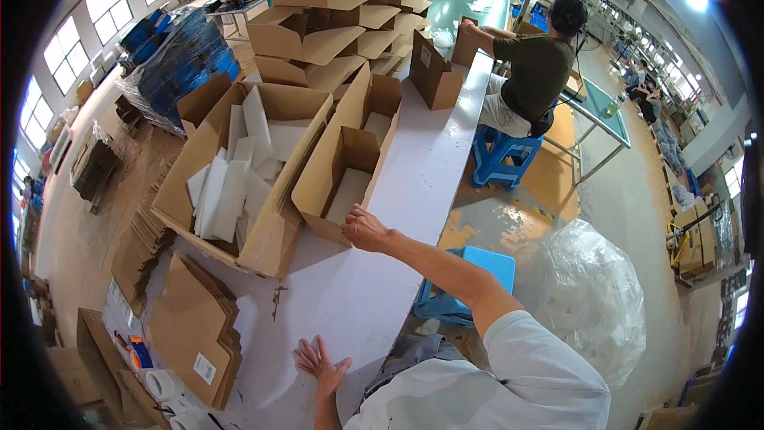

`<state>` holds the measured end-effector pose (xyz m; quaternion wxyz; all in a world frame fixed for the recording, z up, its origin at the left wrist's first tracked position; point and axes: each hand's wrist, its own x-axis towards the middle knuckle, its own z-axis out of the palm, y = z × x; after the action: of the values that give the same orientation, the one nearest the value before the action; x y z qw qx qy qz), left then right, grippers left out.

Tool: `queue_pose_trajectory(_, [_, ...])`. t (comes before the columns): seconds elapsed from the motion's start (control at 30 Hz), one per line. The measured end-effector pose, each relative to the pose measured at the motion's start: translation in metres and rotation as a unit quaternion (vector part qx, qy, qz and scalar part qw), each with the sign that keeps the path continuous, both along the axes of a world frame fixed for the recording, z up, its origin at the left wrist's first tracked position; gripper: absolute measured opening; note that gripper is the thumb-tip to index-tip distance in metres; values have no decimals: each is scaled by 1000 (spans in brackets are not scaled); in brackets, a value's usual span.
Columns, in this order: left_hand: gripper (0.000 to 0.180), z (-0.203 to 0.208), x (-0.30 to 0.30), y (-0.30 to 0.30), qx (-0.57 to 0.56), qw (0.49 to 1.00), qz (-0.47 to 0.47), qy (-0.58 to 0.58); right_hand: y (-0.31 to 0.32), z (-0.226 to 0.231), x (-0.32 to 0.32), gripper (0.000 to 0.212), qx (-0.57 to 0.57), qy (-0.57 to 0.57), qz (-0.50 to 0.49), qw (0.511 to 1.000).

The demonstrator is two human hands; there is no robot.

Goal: The person places a packed box into a large cardboard carton, folds flat cardboard into a small box, inserts pouches and foam sheets into it, and closes the box before placing it into the carton.

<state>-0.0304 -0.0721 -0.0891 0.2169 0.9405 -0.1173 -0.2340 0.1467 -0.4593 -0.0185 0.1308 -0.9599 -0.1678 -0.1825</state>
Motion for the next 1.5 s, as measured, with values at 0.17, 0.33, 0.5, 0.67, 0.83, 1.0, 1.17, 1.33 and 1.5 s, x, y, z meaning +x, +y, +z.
queue_pose_trajectory(0.17, [118, -3, 0, 0, 13, 1000, -3, 3, -23, 13, 19, 13, -22, 97, -84, 992])
queue_pose_trajectory(0.33, [117, -9, 0, 0, 12, 1000, -16, 3, -46, 35, 27, 41, -3, 92, -246, 965])
queue_pose_trajectory(0.5, [118, -10, 3, -2, 15, 1000, -8, 1, -34, 26, 4, 72, 180, 34, -267, 946])
queue_pose_trajectory(0.67, [120, -24, 2, 0, 22, 1000, -4, -1, 34, -54, -94, 62, 121, 164, -123, 971])
queue_pose_trajectory(0.83, [122, -23, 3, 1, 46, 999, -7, -18, 90, -69, -174, 70, 18, 351, -27, 936])
queue_pose_trajectory(1.0, [121, -29, 3, 5, 26, 999, -11, -30, 103, -55, -190, 72, -5, 376, -8, 926])
queue_pose_trajectory(1.17, [115, -22, 5, 1, 40, 999, -10, -26, 101, -54, -187, 75, 4, 398, 0, 917])
queue_pose_trajectory(1.33, [115, -17, 7, 3, 27, 1000, -7, -4, 102, -56, -187, 80, 12, 405, 6, 914])
queue_pose_trajectory(1.5, [114, -21, 6, 9, 25, 1000, -14, -3, 105, -50, -185, 86, -19, 421, 7, 907])
